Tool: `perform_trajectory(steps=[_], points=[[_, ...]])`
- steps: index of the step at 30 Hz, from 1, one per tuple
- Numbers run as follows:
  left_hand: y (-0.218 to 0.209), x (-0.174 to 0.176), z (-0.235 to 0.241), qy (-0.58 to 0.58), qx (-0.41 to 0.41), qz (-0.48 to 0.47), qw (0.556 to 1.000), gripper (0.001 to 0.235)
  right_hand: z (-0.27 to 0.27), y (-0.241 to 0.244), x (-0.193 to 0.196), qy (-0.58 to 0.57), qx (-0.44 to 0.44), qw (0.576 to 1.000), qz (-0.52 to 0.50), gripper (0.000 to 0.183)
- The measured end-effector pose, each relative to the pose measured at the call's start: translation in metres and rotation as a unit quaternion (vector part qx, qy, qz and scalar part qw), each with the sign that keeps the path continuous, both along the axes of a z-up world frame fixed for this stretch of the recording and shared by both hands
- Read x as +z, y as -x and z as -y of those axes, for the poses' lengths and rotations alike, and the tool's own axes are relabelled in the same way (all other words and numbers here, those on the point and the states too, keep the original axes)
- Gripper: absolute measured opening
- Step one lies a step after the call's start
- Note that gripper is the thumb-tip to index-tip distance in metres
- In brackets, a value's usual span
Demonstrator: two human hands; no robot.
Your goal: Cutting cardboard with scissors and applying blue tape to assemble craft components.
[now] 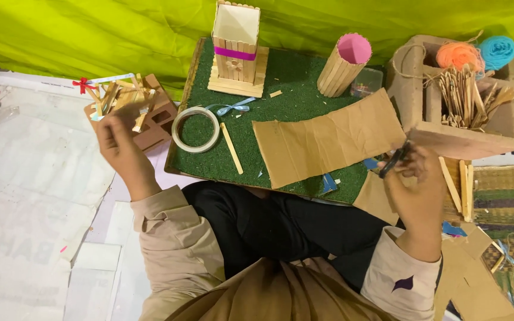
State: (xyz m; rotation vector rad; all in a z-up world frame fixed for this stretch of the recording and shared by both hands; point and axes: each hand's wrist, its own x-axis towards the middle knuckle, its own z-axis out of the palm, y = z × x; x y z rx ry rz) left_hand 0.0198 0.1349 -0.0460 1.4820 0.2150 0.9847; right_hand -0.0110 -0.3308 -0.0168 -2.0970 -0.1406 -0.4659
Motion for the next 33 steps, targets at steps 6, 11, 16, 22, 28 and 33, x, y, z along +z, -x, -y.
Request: perform_trajectory(steps=[6,11,16,22,28,33], points=[[-0.005,-0.028,-0.020,0.143,-0.052,0.081,0.985,0.020,-0.001,0.001,0.000,0.122,-0.107,0.987,-0.019,0.048],[0.002,0.002,0.024,0.113,-0.120,0.021,0.986,0.024,0.005,-0.007,-0.023,0.171,-0.107,0.979,0.007,0.014],[-0.001,0.020,0.081,-0.002,-0.159,0.070,0.985,0.020,0.009,-0.013,-0.044,0.199,-0.117,0.972,0.039,0.020],[0.021,0.046,0.143,-0.084,-0.271,0.081,0.955,0.015,-0.054,0.012,-0.016,-0.071,0.052,0.996,0.002,0.033],[0.031,0.056,0.161,-0.185,-0.331,0.055,0.924,0.019,-0.097,0.038,-0.007,-0.205,0.174,0.962,0.042,0.045],[0.018,0.050,0.159,-0.289,-0.278,0.117,0.909,0.046,-0.077,0.032,-0.006,-0.101,0.030,0.991,0.079,0.043]])
